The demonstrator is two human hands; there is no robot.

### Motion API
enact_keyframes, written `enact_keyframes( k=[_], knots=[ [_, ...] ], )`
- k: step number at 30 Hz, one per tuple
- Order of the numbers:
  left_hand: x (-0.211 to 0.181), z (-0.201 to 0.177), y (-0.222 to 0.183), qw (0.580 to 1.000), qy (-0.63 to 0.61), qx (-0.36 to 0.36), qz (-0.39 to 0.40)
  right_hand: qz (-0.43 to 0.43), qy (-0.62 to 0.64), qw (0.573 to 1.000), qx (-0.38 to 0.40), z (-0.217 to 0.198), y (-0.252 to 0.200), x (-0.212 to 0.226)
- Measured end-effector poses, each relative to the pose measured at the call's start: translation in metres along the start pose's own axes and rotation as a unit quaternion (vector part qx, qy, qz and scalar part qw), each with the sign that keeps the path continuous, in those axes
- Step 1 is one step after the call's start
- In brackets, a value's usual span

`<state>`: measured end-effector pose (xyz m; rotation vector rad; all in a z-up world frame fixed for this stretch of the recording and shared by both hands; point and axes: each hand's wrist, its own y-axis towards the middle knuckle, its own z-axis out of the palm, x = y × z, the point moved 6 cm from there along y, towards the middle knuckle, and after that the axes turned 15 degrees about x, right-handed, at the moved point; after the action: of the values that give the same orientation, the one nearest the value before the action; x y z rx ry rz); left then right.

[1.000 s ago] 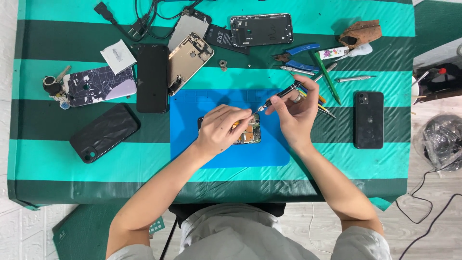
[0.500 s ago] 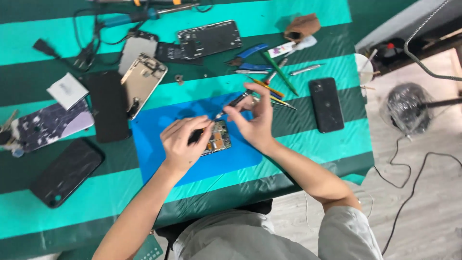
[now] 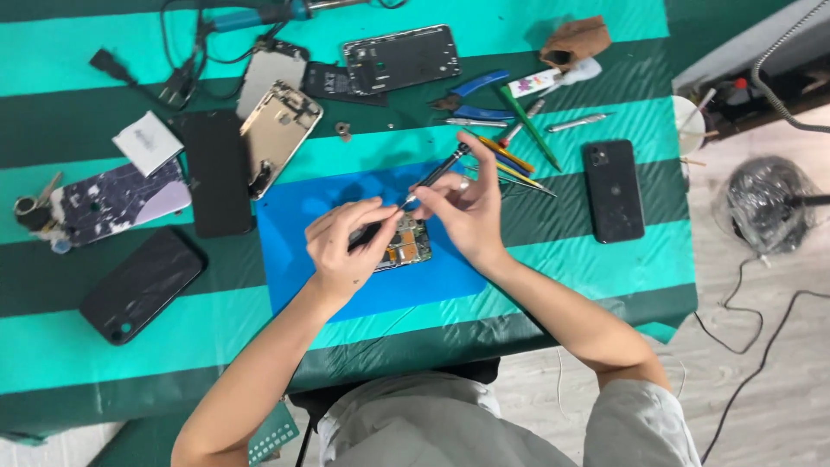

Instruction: Repairing a mobile phone by connecting internal ribbon cables and using a screwdriver on the motherboard.

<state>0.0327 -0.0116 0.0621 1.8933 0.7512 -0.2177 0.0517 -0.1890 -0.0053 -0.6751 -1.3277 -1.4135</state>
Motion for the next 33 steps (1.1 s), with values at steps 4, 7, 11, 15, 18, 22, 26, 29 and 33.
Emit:
enact_keyframes(
  k=[4,7,11,15,18,22,26,29,33],
  knots=[
    [0.004,0.0,-0.008,1.0,-0.003,-0.014,0.003,0.011,0.014,1.0,0.004,-0.004,-0.003,-0.009],
    [0.006,0.001,-0.011,1.0,-0.011,-0.014,0.005,0.024,0.0,1.0,0.003,-0.005,-0.004,-0.007],
    [0.007,0.0,-0.01,1.0,-0.018,0.01,-0.006,0.029,-0.014,0.999,-0.006,-0.005,-0.003,-0.005],
    [0.015,0.005,-0.009,0.989,-0.027,0.119,-0.08,0.018,-0.049,0.998,-0.021,-0.013,0.0,0.0],
    [0.018,0.007,0.002,0.968,-0.073,0.195,-0.137,-0.009,-0.135,0.991,0.023,-0.017,0.009,0.016],
    [0.04,0.021,-0.016,0.954,-0.07,0.245,-0.156,-0.08,-0.296,0.947,0.1,-0.027,0.013,0.023],
    [0.04,0.028,-0.019,0.946,-0.04,0.291,-0.134,-0.123,-0.407,0.889,0.17,-0.025,0.004,0.008],
    [0.04,0.031,-0.02,0.949,-0.018,0.293,-0.115,-0.149,-0.458,0.855,0.194,-0.018,0.003,0.01],
    [0.043,0.032,-0.023,0.949,-0.019,0.293,-0.115,-0.18,-0.48,0.83,0.219,-0.004,0.008,0.025]
  ],
)
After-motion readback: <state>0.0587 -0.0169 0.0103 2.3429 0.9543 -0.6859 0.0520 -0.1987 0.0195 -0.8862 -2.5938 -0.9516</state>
